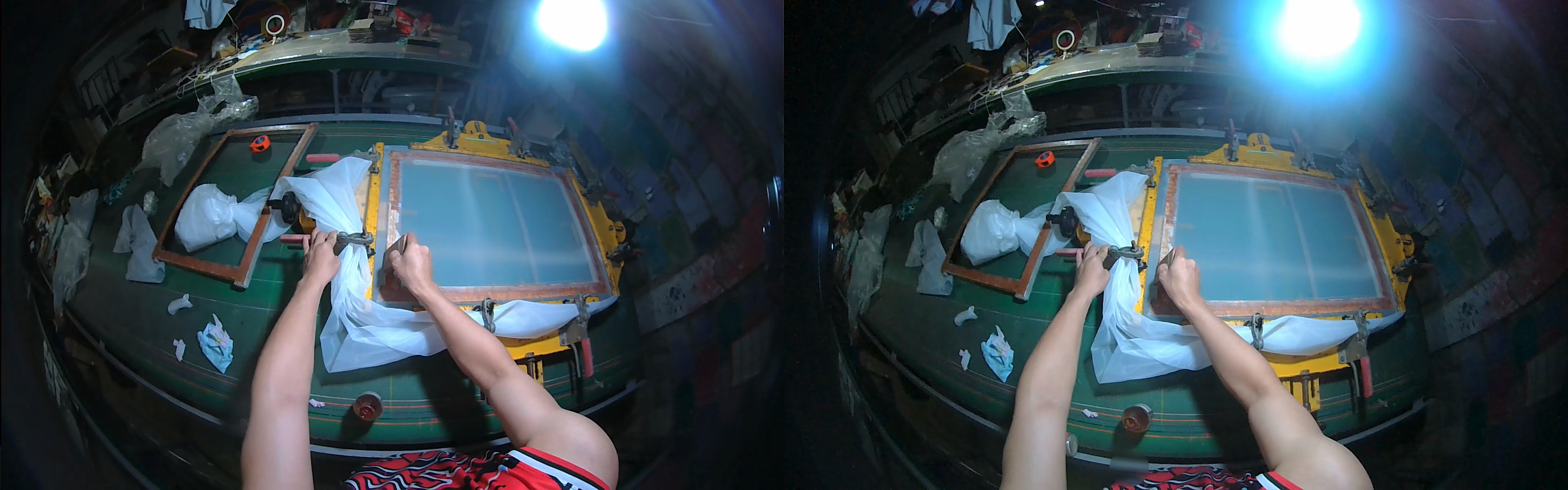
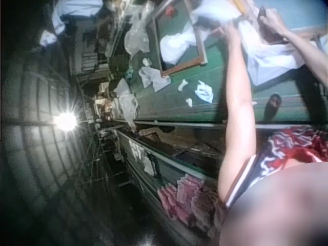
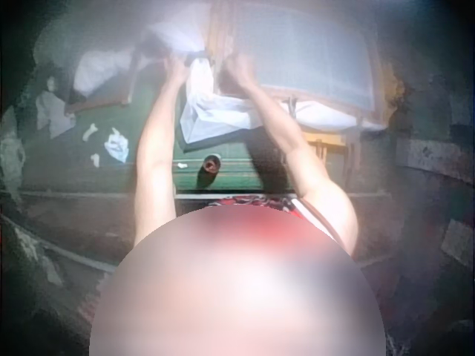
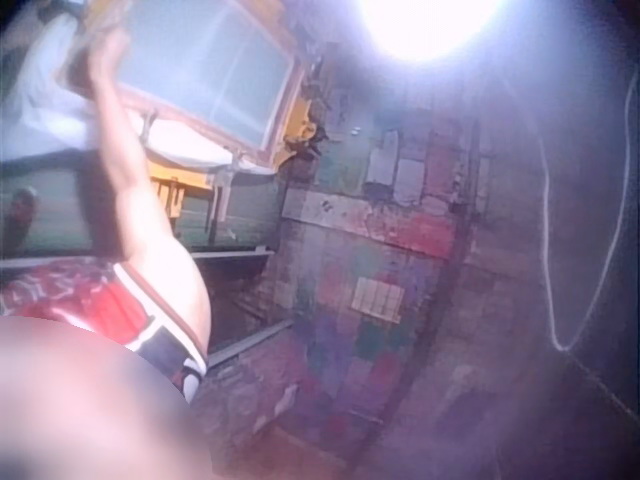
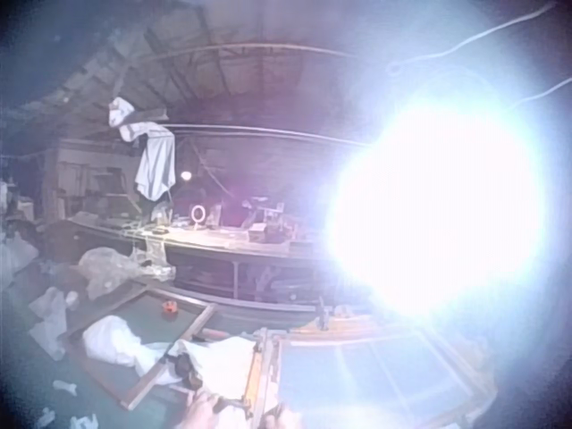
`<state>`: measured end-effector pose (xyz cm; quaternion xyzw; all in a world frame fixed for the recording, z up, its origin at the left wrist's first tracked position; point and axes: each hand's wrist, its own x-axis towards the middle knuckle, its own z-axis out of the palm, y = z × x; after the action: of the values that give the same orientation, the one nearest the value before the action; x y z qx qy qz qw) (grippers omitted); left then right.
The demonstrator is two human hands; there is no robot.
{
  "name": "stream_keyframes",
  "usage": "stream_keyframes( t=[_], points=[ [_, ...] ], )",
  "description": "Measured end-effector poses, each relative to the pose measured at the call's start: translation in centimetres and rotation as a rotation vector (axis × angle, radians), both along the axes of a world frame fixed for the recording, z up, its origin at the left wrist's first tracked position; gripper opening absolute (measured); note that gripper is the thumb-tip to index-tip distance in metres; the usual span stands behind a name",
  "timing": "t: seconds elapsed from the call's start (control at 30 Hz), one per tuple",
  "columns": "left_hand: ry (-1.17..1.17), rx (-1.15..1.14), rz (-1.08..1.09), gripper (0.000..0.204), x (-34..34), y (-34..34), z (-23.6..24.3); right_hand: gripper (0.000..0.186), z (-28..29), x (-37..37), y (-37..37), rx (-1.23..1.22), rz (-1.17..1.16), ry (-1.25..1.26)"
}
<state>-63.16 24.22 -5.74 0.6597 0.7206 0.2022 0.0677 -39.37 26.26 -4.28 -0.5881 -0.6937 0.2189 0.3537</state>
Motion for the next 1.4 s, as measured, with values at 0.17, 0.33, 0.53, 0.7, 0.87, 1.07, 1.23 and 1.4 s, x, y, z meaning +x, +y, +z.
stream_keyframes(
  t=[0.17,0.33,0.53,0.7,0.87,1.07,1.23,1.4],
  points=[
    [-0.002,-0.022,-0.018,0.058,0.0,-0.1,0.4,0.057,-0.1,0.0,-1.1,0.004,0.004,-0.042],
    [0.027,-0.006,-0.014,0.059,0.0,-0.1,0.2,0.060,0.0,0.1,-2.1,-0.018,0.015,-0.060],
    [0.016,-0.014,-0.032,0.059,-0.2,-0.1,0.0,0.059,-0.3,0.7,-3.3,-0.014,0.045,-0.060],
    [0.021,-0.021,-0.029,0.061,-0.2,0.0,0.0,0.058,-0.3,0.9,-4.5,-0.008,0.026,-0.069],
    [0.030,-0.008,-0.015,0.060,0.0,0.1,0.0,0.057,-0.3,1.7,-4.8,-0.029,0.007,-0.027],
    [0.019,-0.071,0.028,0.064,0.4,-0.3,0.6,0.060,0.2,3.4,-3.0,-0.067,-0.036,0.077],
    [0.016,-0.047,0.034,0.065,0.6,-0.4,0.3,0.061,0.6,4.2,-1.3,-0.220,0.005,0.256],
    [0.036,-0.018,0.033,0.062,0.5,-0.5,-0.2,0.060,0.1,3.2,1.5,-0.275,-0.010,0.280]
  ],
)
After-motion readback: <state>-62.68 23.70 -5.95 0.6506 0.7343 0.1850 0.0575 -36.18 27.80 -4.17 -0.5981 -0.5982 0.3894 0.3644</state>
